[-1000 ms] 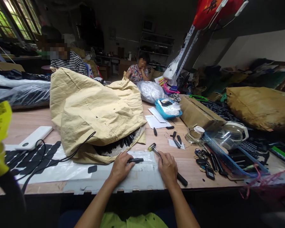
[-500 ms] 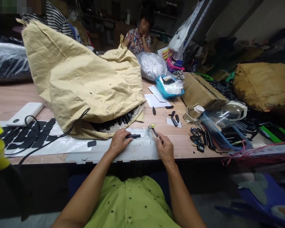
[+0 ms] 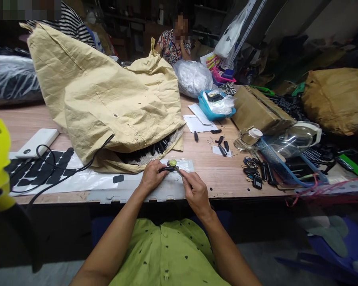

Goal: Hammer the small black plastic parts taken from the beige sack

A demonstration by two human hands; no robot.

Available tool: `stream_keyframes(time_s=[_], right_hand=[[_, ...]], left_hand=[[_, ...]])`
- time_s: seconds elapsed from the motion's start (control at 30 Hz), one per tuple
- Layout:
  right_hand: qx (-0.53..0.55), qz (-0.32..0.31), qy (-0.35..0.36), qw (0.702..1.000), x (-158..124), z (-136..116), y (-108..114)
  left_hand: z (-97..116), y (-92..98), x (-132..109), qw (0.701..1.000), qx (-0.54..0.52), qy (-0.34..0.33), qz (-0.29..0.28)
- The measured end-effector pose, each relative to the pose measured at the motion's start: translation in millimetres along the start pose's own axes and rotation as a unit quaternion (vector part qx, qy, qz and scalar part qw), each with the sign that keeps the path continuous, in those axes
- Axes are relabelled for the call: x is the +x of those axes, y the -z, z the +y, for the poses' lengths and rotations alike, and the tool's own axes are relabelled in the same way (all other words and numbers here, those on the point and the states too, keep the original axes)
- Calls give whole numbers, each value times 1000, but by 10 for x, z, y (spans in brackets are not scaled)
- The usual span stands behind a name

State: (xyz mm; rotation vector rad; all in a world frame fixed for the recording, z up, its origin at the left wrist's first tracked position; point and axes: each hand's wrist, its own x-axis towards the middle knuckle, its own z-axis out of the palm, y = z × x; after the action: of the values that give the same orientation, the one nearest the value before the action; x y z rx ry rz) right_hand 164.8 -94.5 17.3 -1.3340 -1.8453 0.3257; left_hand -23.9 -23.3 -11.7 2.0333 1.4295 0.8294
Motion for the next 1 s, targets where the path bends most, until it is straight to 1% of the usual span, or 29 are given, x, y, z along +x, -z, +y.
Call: stream_keyframes(time_s=[0.13, 0.23, 0.37, 0.53, 0.63, 0.73, 0.83, 0.93, 1.0], right_hand=[[-48, -7, 20, 999, -57, 45, -66], [-59, -2, 32, 998, -65, 83, -74], [-56, 19, 21, 998, -55, 109, -34], [-64, 7, 6, 998, -69, 142, -22], [-67, 25, -6, 997, -2, 201, 5], [-108, 55, -24, 992, 150, 359, 62], [-190, 71, -55, 978, 313, 611, 99], [-264, 75, -67, 959, 402, 852, 68], [-296, 81, -69, 949, 406, 954, 9]], left_hand=[[14, -4, -4, 1000, 2, 3, 3], [8, -11, -8, 1000, -2, 1, 8], [-14, -23, -8, 1000, -12, 3, 16], [-14, -21, -13, 999, -24, 3, 22], [5, -20, -29, 1000, -18, 5, 24], [22, -31, -52, 999, 9, 11, 30], [15, -55, -64, 999, 45, 4, 30], [-16, -74, -63, 997, 66, -10, 25], [-42, -75, -68, 998, 62, -21, 26]])
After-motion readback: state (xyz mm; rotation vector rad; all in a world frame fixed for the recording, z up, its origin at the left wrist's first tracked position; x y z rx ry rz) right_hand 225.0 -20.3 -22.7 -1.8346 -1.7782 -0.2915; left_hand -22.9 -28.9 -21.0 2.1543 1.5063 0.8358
